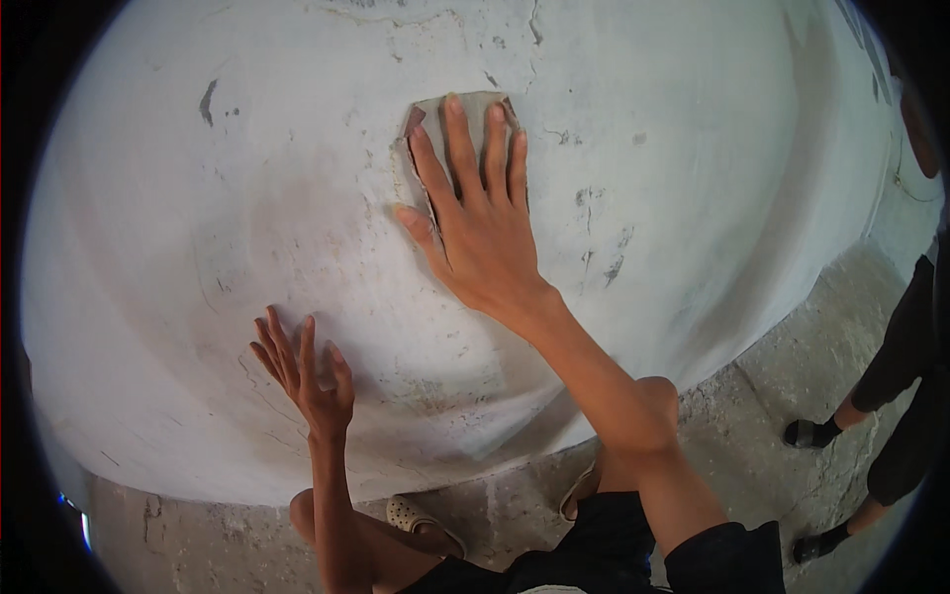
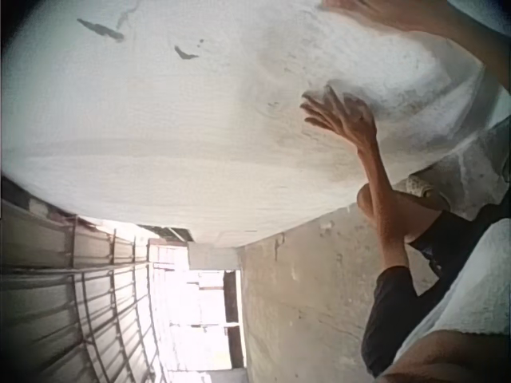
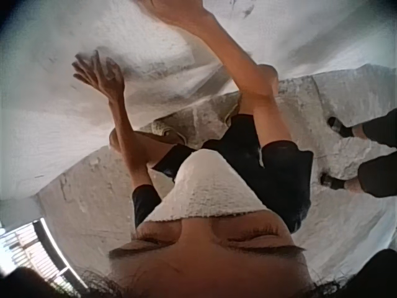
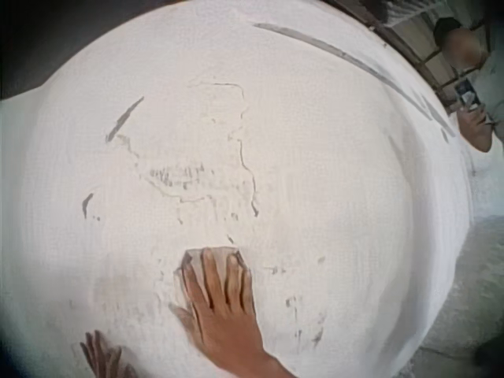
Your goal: Sand the surface of a wall using a piece of sandpaper.
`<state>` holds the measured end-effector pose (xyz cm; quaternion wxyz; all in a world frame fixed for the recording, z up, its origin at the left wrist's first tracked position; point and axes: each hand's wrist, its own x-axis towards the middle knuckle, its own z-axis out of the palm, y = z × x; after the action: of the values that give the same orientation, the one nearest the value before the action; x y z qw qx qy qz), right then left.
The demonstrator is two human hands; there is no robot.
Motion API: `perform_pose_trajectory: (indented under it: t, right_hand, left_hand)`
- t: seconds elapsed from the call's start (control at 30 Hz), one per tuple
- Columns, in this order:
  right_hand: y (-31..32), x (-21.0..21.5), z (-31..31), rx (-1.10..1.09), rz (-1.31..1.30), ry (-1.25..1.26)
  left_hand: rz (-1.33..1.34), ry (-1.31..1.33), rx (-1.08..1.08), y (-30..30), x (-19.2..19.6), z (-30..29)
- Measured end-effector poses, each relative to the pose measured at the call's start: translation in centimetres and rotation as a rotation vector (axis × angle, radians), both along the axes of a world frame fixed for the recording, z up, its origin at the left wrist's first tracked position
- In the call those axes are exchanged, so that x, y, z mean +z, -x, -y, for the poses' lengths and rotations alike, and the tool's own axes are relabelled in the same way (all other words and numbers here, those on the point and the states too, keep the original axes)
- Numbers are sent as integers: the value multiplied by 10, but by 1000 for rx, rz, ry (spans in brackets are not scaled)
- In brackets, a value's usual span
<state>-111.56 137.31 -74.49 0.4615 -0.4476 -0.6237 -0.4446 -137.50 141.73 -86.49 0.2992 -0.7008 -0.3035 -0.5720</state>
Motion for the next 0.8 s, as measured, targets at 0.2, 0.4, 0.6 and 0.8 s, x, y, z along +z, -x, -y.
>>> perform_pose_trajectory:
  t: [0.2, 0.4, 0.6, 0.8]
  right_hand:
    - [6, -101, 7, 17, 20, 153]
    - [13, -36, 8, 106, -1, 124]
    - [18, -23, 4, 82, -67, 79]
    - [19, -95, 9, 125, -143, 188]
  left_hand:
    - [-10, 5, -8, 3, 1, 1]
    - [-19, 10, 4, 2, 0, 3]
    - [12, 17, -10, 0, -1, -1]
    - [-20, 26, -7, 7, -2, 6]
